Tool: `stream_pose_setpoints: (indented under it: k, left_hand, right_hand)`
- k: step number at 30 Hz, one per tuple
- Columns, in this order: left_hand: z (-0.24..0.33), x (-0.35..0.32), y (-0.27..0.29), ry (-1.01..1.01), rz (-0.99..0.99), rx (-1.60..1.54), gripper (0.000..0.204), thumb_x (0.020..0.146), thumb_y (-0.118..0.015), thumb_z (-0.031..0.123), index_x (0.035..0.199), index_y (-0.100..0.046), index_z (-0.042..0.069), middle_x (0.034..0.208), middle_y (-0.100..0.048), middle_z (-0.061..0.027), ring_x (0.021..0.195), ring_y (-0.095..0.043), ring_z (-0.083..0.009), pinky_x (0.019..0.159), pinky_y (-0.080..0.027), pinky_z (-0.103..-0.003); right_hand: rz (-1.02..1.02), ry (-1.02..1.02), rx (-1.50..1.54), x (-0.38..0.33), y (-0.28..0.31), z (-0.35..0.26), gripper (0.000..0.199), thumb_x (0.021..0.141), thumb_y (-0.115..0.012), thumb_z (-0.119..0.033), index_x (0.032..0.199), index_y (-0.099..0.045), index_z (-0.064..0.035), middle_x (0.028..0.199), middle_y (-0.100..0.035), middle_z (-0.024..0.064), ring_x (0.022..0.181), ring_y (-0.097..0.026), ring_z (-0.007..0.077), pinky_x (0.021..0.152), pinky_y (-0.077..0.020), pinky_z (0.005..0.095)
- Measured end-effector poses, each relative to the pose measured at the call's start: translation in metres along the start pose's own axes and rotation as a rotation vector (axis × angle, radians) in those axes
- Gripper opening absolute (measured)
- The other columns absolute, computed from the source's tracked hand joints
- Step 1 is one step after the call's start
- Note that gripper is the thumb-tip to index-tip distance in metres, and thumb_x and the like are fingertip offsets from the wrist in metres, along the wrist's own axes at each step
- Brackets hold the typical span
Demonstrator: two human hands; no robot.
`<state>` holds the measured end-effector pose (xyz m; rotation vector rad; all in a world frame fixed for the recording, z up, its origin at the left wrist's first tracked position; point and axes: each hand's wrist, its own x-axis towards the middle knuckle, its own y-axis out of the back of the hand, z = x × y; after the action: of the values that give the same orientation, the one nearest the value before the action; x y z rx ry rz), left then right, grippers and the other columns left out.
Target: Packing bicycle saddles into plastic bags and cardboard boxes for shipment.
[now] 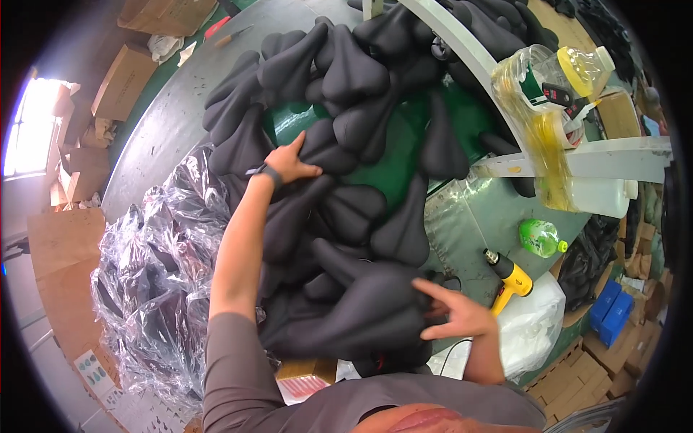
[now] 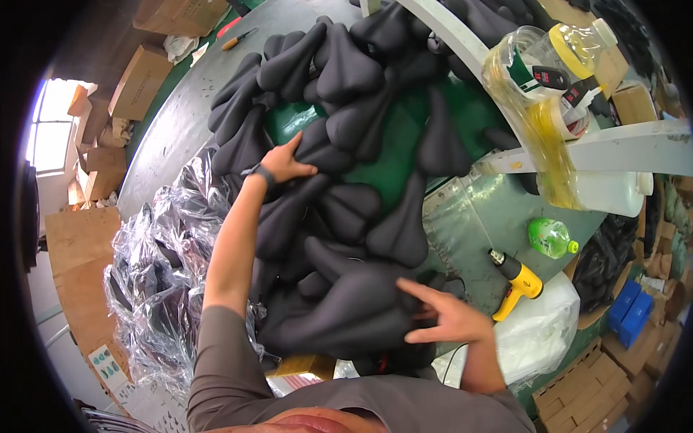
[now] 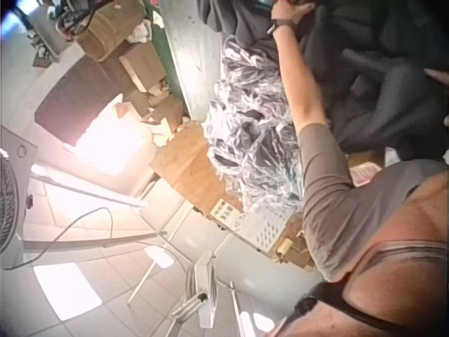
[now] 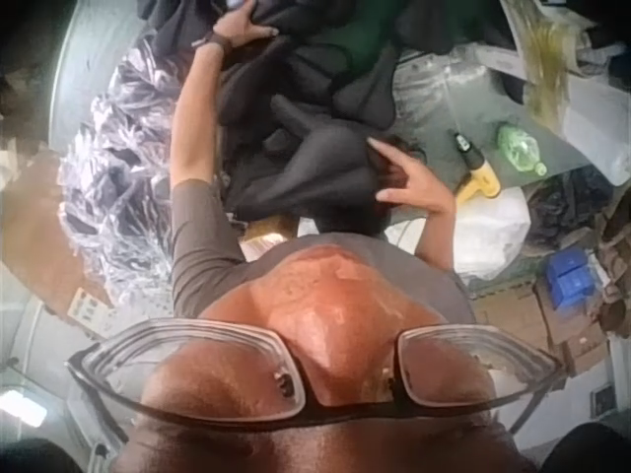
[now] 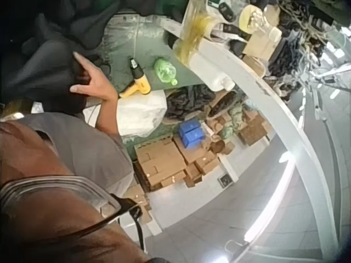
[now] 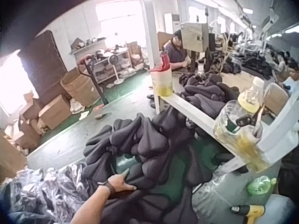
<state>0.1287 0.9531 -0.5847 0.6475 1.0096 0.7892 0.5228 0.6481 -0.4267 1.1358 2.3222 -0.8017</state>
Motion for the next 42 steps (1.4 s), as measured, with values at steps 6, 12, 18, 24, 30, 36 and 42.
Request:
stream_pose_setpoints:
  k: [6,12,18,24,30,36,42]
  left_hand:
    - [0.065,-0.22,0.061,-0.082,-0.009,-0.228,0.112,0.068,-0.093,0.042,0.159,-0.043,0.002,0.125,-0.07,-0.0311,0.117,-0.07,-0.0425,0.104,-0.055,-0.045]
    - [0.078,-0.361,0.03,-0.165,-0.27,-0.423,0.072,0.074,-0.094,0.042,0.129,-0.073,0.002,0.137,-0.069,-0.0235,0.125,-0.067,-0.041,0.105,-0.054,-0.043]
    - [0.057,-0.237,0.039,0.13,0.444,-0.848,0.054,0.101,-0.074,0.016,0.148,-0.054,-0.003,0.119,-0.074,-0.0121,0.109,-0.068,-0.0147,0.095,-0.055,-0.03]
    - [0.033,0.04,0.031,-0.069,0.814,-0.272,0.131,0.073,-0.088,0.067,0.163,-0.028,-0.006,0.16,-0.041,-0.036,0.151,-0.044,-0.0408,0.124,-0.035,-0.046]
    - [0.073,0.073,0.02,0.121,0.663,-0.279,0.119,0.066,-0.091,0.053,0.162,-0.034,0.013,0.144,-0.056,-0.0262,0.129,-0.06,-0.0469,0.109,-0.05,-0.052]
    - [0.103,-0.03,0.049,0.009,0.662,-0.297,0.087,0.067,-0.086,0.035,0.142,-0.053,0.006,0.122,-0.07,-0.026,0.114,-0.068,-0.0439,0.098,-0.056,-0.05]
    - [0.094,-0.245,0.022,-0.082,0.343,-0.379,0.055,0.067,-0.083,0.0,0.122,-0.074,0.002,0.117,-0.074,-0.0169,0.101,-0.074,-0.0314,0.088,-0.059,-0.039]
  right_hand:
    - [1.001,0.472,-0.531,0.173,0.147,-0.069,0.07,0.096,-0.076,-0.047,0.141,-0.062,0.0047,0.136,-0.068,0.0243,0.126,-0.067,0.0359,0.107,-0.0509,0.0421]
    - [1.093,0.104,-0.263,0.392,0.296,-0.08,0.108,0.089,-0.067,-0.075,0.142,-0.052,0.018,0.145,-0.058,0.0351,0.143,-0.052,0.044,0.116,-0.0437,0.0462]
    - [0.515,0.145,-0.051,0.366,0.192,-0.082,0.036,0.094,-0.076,-0.035,0.104,-0.074,-0.0004,0.087,-0.074,0.0084,0.063,-0.068,0.0189,0.061,-0.0559,0.0373]
    - [-0.136,0.534,-0.966,0.13,-0.056,-0.089,0.034,0.087,-0.078,-0.035,0.112,-0.073,-0.0124,0.085,-0.071,0.0133,0.078,-0.071,0.0336,0.07,-0.0575,0.0423]
    - [0.14,0.604,-0.431,0.067,-0.024,-0.08,0.032,0.087,-0.083,-0.022,0.112,-0.076,-0.0045,0.116,-0.076,0.0131,0.113,-0.073,0.0307,0.1,-0.0562,0.0414]
    - [1.588,0.663,-0.937,0.243,0.238,-0.071,0.125,0.077,-0.09,-0.053,0.16,-0.024,0.0115,0.161,-0.037,0.0347,0.153,-0.033,0.0459,0.126,-0.0292,0.0499]
    - [1.657,0.501,-0.912,0.291,0.253,-0.06,0.059,0.08,-0.085,-0.04,0.126,-0.061,-0.0109,0.143,-0.054,0.0227,0.108,-0.067,0.0472,0.089,-0.0565,0.0556]
